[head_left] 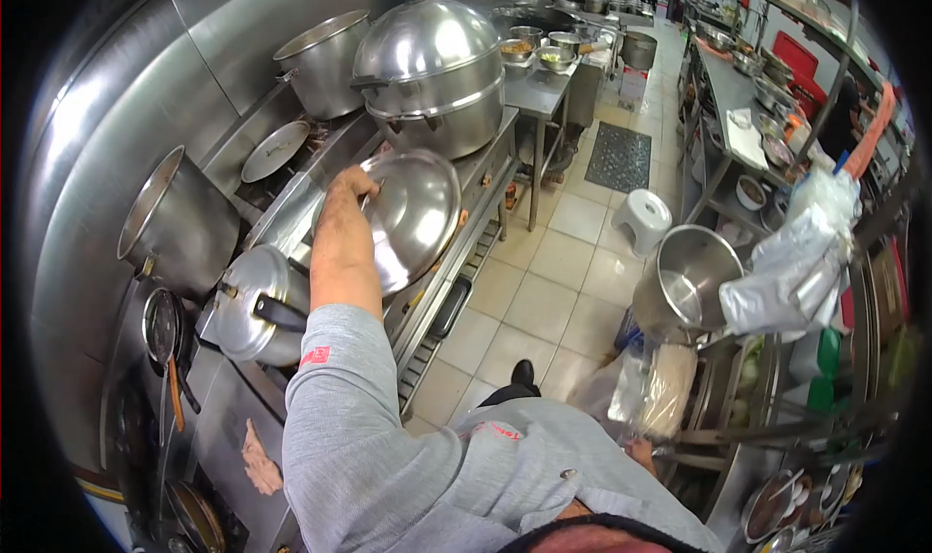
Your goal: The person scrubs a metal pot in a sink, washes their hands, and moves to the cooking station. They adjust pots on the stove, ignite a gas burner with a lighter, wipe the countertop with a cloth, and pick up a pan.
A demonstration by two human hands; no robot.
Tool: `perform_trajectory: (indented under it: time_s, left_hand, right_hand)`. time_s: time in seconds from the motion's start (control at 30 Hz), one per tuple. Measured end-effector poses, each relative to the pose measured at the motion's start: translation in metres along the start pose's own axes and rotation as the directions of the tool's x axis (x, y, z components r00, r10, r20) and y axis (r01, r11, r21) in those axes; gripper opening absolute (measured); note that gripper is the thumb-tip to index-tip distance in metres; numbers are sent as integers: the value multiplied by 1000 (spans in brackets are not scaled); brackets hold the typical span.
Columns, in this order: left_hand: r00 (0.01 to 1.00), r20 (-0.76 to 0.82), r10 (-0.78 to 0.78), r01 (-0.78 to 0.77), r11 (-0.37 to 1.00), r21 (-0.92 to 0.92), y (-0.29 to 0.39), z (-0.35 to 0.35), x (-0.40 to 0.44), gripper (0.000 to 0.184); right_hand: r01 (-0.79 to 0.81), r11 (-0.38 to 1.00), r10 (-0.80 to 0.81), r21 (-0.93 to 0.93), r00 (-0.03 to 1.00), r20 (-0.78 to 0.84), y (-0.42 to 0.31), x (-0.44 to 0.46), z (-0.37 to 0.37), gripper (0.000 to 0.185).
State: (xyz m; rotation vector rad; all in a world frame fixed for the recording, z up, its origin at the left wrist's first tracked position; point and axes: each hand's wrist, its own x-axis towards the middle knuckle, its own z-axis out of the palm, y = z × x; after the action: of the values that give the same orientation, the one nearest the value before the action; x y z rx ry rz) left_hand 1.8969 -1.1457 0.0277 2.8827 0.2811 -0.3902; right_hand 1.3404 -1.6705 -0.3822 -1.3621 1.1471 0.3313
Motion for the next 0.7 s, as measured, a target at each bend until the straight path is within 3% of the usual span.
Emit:
perform_trajectory:
  time_s: [0.2,0.47,0.57,0.63,0.7]
  left_hand:
    - [994,37,-98,99,994,-35,-33,-4,49,30]
    - [957,63,-282,287,954,-85,-82,13,129,26]
    - [974,-11,-225,221,964,-148,-106,34,154,18]
    - [947,95,-306,317,937,-148,-98,33,149,29]
    - [921,-24,-390,385,917,-107,-126,66,180,34]
  right_hand:
    - [81,985,-70,-155,995,74,-64,53,27,9]
    - [280,929,-229,-243,949,217,-238,99,98,12]
    - [352,890,-280,-289,923,263,-302,106,118,13]
    - [399,858,-301,-323,901,312,-330,119,128,14]
    - [476,844,-348,-245,836,424,-351,135,131,17]
